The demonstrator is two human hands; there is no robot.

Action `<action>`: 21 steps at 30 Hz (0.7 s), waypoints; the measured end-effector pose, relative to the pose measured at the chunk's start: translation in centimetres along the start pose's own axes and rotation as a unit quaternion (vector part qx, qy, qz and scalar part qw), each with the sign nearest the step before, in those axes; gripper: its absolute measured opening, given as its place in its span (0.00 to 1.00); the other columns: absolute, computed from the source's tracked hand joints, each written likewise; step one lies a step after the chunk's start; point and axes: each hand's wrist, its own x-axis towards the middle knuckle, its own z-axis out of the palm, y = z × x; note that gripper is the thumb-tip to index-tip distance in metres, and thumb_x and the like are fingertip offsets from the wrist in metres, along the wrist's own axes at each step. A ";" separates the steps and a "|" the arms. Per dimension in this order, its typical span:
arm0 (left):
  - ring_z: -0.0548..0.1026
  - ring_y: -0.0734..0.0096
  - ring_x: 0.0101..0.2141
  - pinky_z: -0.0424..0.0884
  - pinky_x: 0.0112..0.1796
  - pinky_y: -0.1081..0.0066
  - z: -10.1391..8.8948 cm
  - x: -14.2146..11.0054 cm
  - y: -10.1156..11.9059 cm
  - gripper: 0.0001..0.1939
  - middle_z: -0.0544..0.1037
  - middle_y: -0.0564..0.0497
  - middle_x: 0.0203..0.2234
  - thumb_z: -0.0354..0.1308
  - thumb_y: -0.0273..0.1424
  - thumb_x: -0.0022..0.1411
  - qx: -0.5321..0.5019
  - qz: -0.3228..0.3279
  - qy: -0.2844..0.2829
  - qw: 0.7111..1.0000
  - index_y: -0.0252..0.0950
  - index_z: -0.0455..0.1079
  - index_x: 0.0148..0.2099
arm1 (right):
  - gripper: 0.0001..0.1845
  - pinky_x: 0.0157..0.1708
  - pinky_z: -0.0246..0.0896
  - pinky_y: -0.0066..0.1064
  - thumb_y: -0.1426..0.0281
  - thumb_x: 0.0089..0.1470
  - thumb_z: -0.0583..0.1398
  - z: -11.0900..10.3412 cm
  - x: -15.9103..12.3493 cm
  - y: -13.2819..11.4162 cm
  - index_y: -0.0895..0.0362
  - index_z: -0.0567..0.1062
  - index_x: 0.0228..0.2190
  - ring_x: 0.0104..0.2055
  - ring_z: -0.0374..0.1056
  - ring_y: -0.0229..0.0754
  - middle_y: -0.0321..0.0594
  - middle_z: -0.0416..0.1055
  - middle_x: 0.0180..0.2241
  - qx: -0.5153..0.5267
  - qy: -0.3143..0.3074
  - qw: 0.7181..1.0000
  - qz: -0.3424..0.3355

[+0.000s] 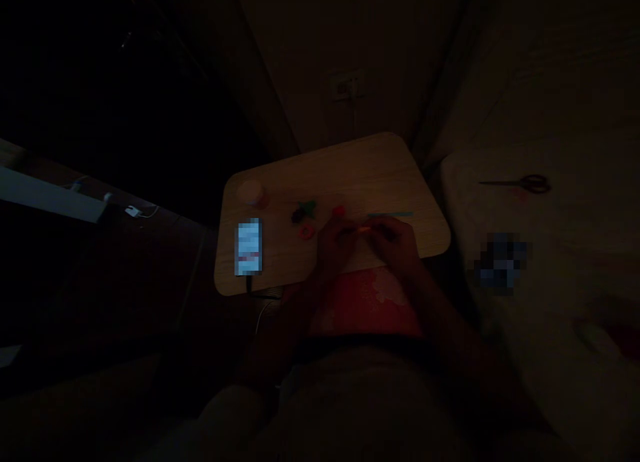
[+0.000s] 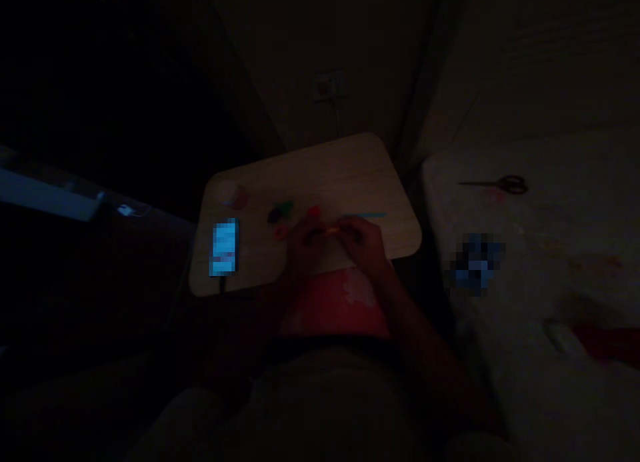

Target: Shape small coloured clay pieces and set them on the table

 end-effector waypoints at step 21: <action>0.80 0.66 0.36 0.77 0.40 0.65 -0.1 0.1 -0.3 0.16 0.82 0.49 0.32 0.71 0.47 0.63 -0.010 -0.007 0.022 1.000 0.39 0.82 0.34 | 0.10 0.42 0.77 0.38 0.63 0.53 0.71 0.3 -0.2 -0.3 0.52 0.81 0.36 0.38 0.80 0.45 0.40 0.84 0.37 0.040 -0.013 0.999 0.033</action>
